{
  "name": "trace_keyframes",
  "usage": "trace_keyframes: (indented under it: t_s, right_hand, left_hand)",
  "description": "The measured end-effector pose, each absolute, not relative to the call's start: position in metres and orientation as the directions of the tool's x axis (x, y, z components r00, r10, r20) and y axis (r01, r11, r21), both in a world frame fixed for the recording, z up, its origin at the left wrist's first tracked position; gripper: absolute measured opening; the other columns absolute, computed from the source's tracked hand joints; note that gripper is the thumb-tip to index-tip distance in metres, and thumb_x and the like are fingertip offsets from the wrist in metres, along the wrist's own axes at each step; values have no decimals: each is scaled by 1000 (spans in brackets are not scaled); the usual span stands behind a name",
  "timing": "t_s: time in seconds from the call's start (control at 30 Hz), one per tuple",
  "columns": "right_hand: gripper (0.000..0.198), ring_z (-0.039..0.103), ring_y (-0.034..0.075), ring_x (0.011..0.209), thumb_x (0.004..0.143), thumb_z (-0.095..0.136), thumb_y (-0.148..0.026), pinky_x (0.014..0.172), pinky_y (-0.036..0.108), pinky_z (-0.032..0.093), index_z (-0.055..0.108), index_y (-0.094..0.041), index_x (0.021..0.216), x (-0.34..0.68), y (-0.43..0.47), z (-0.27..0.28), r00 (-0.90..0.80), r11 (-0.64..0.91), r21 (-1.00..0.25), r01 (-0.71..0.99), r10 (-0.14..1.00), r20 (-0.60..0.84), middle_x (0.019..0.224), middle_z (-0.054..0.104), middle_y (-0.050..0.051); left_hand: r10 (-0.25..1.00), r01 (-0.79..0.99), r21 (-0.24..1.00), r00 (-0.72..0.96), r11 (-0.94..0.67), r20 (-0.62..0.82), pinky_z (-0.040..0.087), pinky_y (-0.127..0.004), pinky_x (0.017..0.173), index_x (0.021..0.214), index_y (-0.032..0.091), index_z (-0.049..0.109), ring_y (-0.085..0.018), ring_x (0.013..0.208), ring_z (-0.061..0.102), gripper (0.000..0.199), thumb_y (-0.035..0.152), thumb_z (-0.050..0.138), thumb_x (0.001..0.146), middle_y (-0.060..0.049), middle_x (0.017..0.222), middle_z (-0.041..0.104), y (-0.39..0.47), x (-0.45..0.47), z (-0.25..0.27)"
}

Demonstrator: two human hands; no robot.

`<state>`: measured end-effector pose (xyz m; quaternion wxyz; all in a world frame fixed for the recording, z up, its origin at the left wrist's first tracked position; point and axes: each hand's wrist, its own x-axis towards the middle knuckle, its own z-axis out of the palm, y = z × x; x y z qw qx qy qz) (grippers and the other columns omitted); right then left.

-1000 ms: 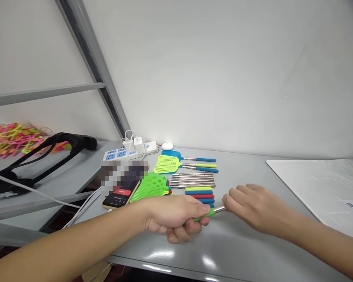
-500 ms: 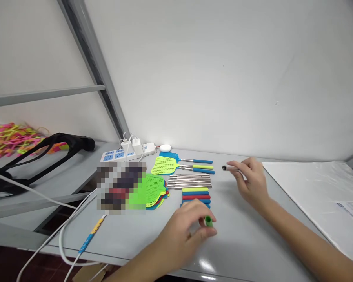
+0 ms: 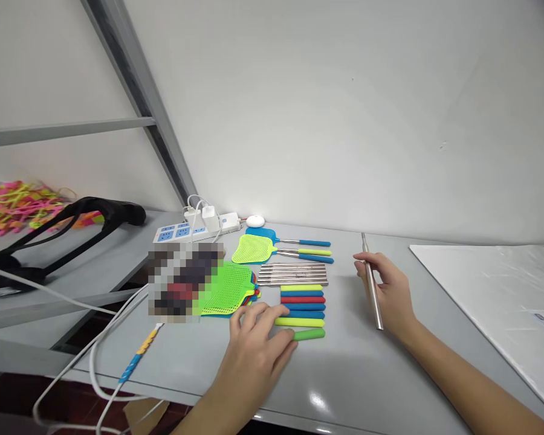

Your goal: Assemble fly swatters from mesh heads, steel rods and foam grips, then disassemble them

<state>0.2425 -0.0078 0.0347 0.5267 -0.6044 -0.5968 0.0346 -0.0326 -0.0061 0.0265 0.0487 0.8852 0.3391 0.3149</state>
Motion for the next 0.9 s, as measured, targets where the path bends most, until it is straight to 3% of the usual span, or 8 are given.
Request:
trace_keyframes:
  t_s: [0.2,0.4,0.47,0.57,0.67,0.8,0.9]
  right_hand:
    - [24,59,19,89,96,50,-29,84,36,46,61,-31,117,245,-8,32,205,339,-804,489,851,483,92,60,2]
    - [30,61,24,101,97,40,-28,87,41,49,63,-27,116,245,-9,33,194,304,-945,123,926,323,105,65,7]
    - [26,64,24,96,97,41,-30,86,42,50,64,-25,109,242,-10,37,233,274,-959,79,930,285,105,65,7]
    - [13,67,19,83,94,54,-34,82,38,51,60,-25,100,235,-13,45,330,247,-949,198,894,302,104,63,4]
    - [12,66,14,73,92,57,-32,74,34,51,51,-28,102,232,-15,50,360,266,-932,245,868,342,100,60,0]
    - [30,52,9,51,93,54,-27,57,31,54,38,-36,117,234,-17,51,346,325,-935,144,868,355,86,53,-7]
    - [50,41,7,42,93,49,-24,45,29,52,31,-41,136,236,-20,55,348,286,-944,165,879,327,76,46,-8]
  left_hand:
    - [660,632,256,561,-731,499,31,-53,96,87,25,66,-28,106,48,7,25,59,90,-4,123,61,-5,-29,23]
    - [666,647,245,555,-722,498,29,-56,102,90,24,63,-28,110,48,2,25,62,88,-5,124,59,-6,-27,21]
    - [668,650,245,551,-719,500,29,-56,103,90,23,62,-28,110,49,3,24,62,88,-5,124,59,-7,-27,21]
    - [669,651,249,543,-717,507,30,-56,102,94,23,61,-28,109,50,7,22,62,87,-6,124,59,-7,-28,21]
    - [677,646,272,536,-713,504,30,-56,103,97,23,61,-27,109,51,10,22,62,87,-6,124,59,-7,-30,21]
    - [671,632,285,534,-721,514,30,-56,102,98,24,61,-28,108,51,11,23,61,87,-6,123,60,-6,-31,21]
    - [658,627,273,535,-730,530,30,-55,101,100,24,62,-28,108,52,12,24,60,88,-7,122,61,-5,-32,21]
